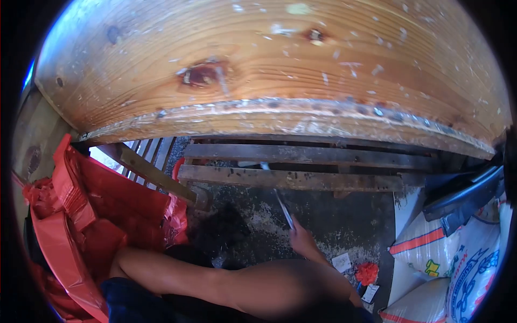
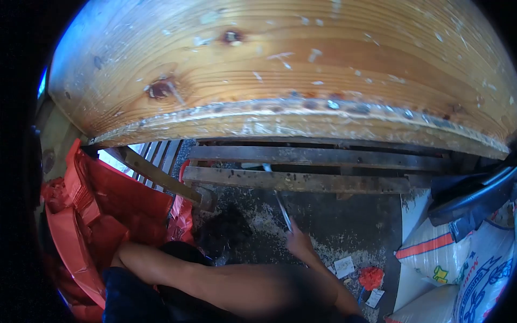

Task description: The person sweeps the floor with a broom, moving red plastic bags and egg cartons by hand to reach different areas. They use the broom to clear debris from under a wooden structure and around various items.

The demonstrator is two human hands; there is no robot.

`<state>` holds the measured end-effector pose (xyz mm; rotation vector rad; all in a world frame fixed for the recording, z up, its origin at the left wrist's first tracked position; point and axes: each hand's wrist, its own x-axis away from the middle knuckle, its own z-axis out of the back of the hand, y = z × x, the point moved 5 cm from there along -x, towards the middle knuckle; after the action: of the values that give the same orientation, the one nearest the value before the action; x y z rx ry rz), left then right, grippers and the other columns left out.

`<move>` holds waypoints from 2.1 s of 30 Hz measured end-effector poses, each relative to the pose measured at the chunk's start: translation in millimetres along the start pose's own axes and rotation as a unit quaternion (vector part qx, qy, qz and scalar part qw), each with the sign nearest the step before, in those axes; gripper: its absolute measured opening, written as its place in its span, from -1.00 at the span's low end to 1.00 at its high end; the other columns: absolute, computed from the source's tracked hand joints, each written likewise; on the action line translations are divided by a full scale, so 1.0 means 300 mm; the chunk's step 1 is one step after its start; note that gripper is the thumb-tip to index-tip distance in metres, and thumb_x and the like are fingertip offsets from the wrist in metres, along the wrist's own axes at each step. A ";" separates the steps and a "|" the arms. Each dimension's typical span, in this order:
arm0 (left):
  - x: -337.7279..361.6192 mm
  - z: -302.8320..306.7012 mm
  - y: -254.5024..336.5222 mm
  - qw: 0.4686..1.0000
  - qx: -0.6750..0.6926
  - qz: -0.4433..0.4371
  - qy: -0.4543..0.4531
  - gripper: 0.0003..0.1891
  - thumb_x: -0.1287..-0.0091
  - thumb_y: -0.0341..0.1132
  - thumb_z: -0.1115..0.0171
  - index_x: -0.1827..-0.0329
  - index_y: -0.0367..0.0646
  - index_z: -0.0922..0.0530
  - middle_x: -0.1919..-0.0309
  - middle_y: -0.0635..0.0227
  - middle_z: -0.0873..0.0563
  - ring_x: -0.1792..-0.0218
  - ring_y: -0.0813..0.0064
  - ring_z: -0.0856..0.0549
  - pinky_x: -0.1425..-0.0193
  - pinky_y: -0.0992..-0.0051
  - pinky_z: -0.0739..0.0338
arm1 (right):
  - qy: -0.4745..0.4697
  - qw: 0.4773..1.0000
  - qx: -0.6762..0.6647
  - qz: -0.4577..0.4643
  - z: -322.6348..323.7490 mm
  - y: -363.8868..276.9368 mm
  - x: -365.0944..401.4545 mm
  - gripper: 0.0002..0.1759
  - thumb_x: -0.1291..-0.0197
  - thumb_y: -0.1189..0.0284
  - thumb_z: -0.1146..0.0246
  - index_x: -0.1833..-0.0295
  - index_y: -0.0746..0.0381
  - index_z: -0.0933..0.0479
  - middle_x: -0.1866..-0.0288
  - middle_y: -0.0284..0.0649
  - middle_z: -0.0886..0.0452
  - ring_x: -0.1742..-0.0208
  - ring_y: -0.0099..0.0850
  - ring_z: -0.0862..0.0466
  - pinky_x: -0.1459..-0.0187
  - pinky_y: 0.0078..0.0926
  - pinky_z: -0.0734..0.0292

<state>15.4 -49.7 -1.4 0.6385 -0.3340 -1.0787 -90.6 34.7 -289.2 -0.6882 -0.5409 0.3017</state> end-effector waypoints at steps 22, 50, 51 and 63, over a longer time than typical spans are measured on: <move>0.054 0.072 0.028 0.997 -0.006 -0.039 0.065 -0.75 -0.24 -0.28 -0.17 0.17 -0.30 -0.56 0.30 0.06 -0.61 0.21 0.12 -0.65 0.11 0.22 -0.52 | 0.058 0.998 0.026 -0.015 0.098 -0.100 -0.217 -0.34 -0.33 0.38 -0.05 -0.54 0.08 -0.11 0.16 0.29 -0.62 0.06 0.24 -0.62 0.04 0.08 -0.52; 0.114 0.086 0.059 0.985 -0.051 -0.071 0.150 -0.78 -0.18 -0.35 -0.15 0.38 -0.39 -0.64 0.45 -0.06 -0.68 0.34 0.01 -0.69 0.22 0.17 -0.56 | 0.054 0.992 0.112 -0.010 0.075 -0.200 -0.256 -0.31 -0.32 0.36 -0.07 -0.55 0.08 -0.10 0.13 0.27 -0.63 0.04 0.25 -0.62 -0.01 0.08 -0.51; 0.114 0.081 0.056 0.983 -0.061 -0.086 0.151 -0.78 -0.18 -0.35 -0.15 0.39 -0.39 -0.64 0.44 -0.07 -0.69 0.33 0.01 -0.70 0.22 0.17 -0.56 | 0.053 0.990 0.128 -0.009 0.048 -0.238 -0.301 -0.31 -0.32 0.36 -0.07 -0.55 0.07 -0.09 0.15 0.27 -0.63 0.05 0.26 -0.62 -0.01 0.08 -0.50; 0.117 0.070 0.054 0.985 -0.081 -0.074 0.131 -0.78 -0.13 -0.33 -0.18 0.44 -0.36 -0.65 0.45 -0.05 -0.70 0.33 0.01 -0.71 0.20 0.15 -0.58 | 0.068 0.993 0.095 0.032 0.093 -0.159 -0.120 -0.33 -0.35 0.36 -0.03 -0.55 0.06 -0.08 0.13 0.29 -0.62 0.05 0.23 -0.63 0.03 0.02 -0.53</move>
<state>31.0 -82.6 23.2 0.6577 0.0298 -1.1354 -131.9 -1.6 -252.6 -0.5381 -0.3547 0.3582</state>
